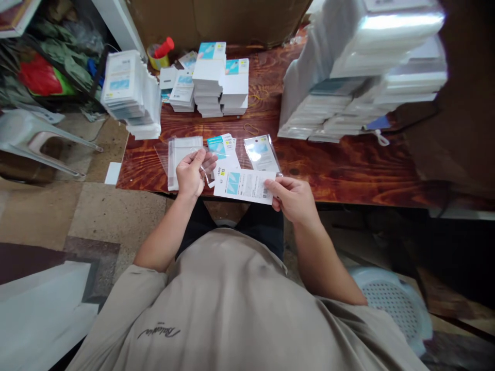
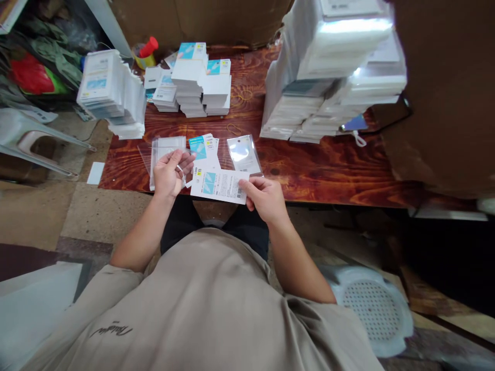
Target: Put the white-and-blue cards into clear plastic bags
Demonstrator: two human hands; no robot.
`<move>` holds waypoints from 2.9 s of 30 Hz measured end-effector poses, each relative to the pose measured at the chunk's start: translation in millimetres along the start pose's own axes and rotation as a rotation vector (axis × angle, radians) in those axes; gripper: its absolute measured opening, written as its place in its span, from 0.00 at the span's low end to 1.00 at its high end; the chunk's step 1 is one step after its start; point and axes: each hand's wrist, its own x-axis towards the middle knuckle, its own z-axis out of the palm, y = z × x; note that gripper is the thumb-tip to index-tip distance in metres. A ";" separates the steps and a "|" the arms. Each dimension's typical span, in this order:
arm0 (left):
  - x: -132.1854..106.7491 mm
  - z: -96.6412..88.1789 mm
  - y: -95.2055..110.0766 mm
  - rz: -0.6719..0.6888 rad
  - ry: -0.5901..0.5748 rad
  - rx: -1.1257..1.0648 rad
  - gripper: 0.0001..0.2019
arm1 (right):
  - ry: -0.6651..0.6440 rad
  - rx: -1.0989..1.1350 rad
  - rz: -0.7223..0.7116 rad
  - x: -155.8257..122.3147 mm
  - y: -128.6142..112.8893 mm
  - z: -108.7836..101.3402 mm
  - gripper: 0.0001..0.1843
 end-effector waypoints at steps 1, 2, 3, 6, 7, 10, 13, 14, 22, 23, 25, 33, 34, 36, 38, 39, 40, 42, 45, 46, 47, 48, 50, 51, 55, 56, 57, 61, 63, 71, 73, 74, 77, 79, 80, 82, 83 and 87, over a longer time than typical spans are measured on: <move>-2.1 0.7 -0.7 0.009 -0.014 -0.001 0.15 | 0.020 -0.001 -0.011 1.2 -0.2 0.5 0.21; -4.5 1.5 -1.7 0.018 -0.025 0.002 0.16 | 0.043 0.001 -0.026 2.6 -0.5 2.0 0.21; -7.1 2.4 -2.7 0.025 -0.032 0.010 0.17 | 0.069 0.008 -0.046 4.1 -0.9 4.4 0.21; -15.5 5.0 -5.4 0.043 -0.033 0.068 0.19 | 0.146 0.050 -0.113 5.6 -2.9 15.9 0.22; -18.0 5.6 -5.8 0.046 -0.037 0.090 0.19 | 0.158 0.058 -0.123 4.9 -3.6 20.8 0.22; -24.3 6.2 -4.5 0.040 -0.079 0.131 0.23 | 0.125 0.069 -0.095 0.7 -4.0 34.4 0.24; -30.5 6.0 0.0 0.003 -0.153 0.136 0.25 | -0.018 0.124 -0.031 0.3 0.7 41.8 0.25; -33.6 6.2 1.6 -0.020 -0.182 0.133 0.25 | -0.071 0.145 -0.022 1.7 3.1 43.2 0.26; -65.3 11.1 -4.3 -0.185 -0.368 0.188 0.25 | 0.129 0.175 -0.339 8.7 2.4 66.0 0.35; -64.2 9.7 -5.4 -0.187 -0.382 0.230 0.26 | 0.099 0.139 -0.316 8.8 -0.1 65.5 0.34; -55.1 3.7 -4.1 -0.184 -0.427 0.371 0.26 | 0.043 0.062 -0.248 13.0 -3.8 57.3 0.29; 37.1 -59.6 41.6 0.356 0.299 1.489 0.27 | 0.566 -0.571 -0.208 73.6 30.1 -3.8 0.14; 47.4 -67.0 45.6 0.294 0.288 1.568 0.29 | 0.608 -0.719 -0.204 76.4 35.5 -4.3 0.14; 63.5 -77.7 50.2 0.193 0.253 1.609 0.30 | 0.670 -0.926 -0.266 75.3 40.8 0.6 0.16; 73.5 -82.9 52.4 0.149 0.231 1.577 0.27 | 0.648 -0.985 -0.414 68.3 37.4 10.9 0.18; 76.5 -84.1 53.4 0.143 0.224 1.561 0.25 | 0.564 -0.986 -0.506 64.0 32.8 17.2 0.18; 78.3 -84.8 54.6 0.147 0.215 1.552 0.22 | 0.431 -0.989 -0.606 59.8 26.6 24.1 0.17; 78.8 -85.8 58.2 0.170 0.192 1.550 0.15 | 0.073 -1.043 -0.793 53.1 12.2 38.3 0.19; 73.5 -87.6 65.2 0.228 0.174 1.549 0.08 | -0.360 -1.255 -0.922 48.9 -7.2 57.5 0.18; 70.6 -88.0 67.1 0.264 0.182 1.541 0.07 | -0.436 -1.338 -0.920 48.4 -11.8 62.5 0.15; 67.4 -88.0 68.4 0.313 0.189 1.523 0.07 | -0.487 -1.412 -0.908 47.9 -15.4 66.7 0.14; 64.1 -87.3 68.9 0.368 0.195 1.482 0.07 | -0.518 -1.474 -0.896 47.1 -17.9 70.2 0.15; 58.1 -83.8 66.7 0.434 0.196 1.279 0.08 | -0.535 -1.565 -0.878 44.4 -20.5 75.2 0.18; 55.7 -80.8 64.2 0.427 0.194 1.122 0.07 | -0.531 -1.594 -0.872 42.5 -21.0 77.0 0.19; 50.1 -65.6 50.4 0.280 0.196 0.538 0.09 | -0.542 -1.604 -0.851 36.5 -20.2 79.2 0.19; 49.2 -62.1 47.3 0.265 0.197 0.467 0.11 | -0.551 -1.580 -0.846 36.0 -19.9 77.9 0.19; 48.2 -59.0 44.6 0.260 0.200 0.416 0.12 | -0.556 -1.543 -0.842 35.9 -19.7 75.5 0.18; 43.1 -50.2 38.2 0.269 0.181 0.269 0.16 | -0.368 -1.176 -0.877 32.7 -20.2 58.1 0.17; 39.2 -45.9 37.1 0.259 0.173 0.213 0.17 | -0.063 -0.836 -0.833 26.0 -20.7 49.4 0.17; 14.7 -18.5 30.2 0.159 0.103 0.132 0.17 | 0.145 0.029 -0.137 6.3 -3.7 59.9 0.21; 8.6 -12.5 25.6 0.136 0.073 0.114 0.18 | 0.199 0.098 -0.146 10.5 2.0 67.0 0.21; 6.0 -10.0 22.9 0.128 0.059 0.105 0.19 | 0.234 0.133 -0.157 12.8 4.4 70.4 0.21; 0.3 -5.2 15.7 0.115 0.020 0.103 0.23 | 0.308 0.211 -0.171 17.0 10.0 79.4 0.25; -1.5 -4.9 14.3 0.110 -0.007 0.114 0.25 | 0.247 0.239 -0.140 17.1 12.1 81.1 0.28; -2.1 -5.6 15.2 0.110 -0.020 0.113 0.26 | 0.167 0.239 -0.117 16.4 12.2 79.5 0.29; -3.9 -8.0 20.0 0.104 -0.056 0.102 0.27 | -0.065 0.187 -0.072 13.9 9.9 71.4 0.31; -5.5 -9.1 23.2 0.093 -0.080 0.100 0.27 | -0.168 0.134 -0.065 12.2 7.5 65.8 0.31; -19.6 -5.7 30.5 0.019 -0.219 0.149 0.25 | -0.235 -0.038 -0.102 3.4 -8.0 49.7 0.32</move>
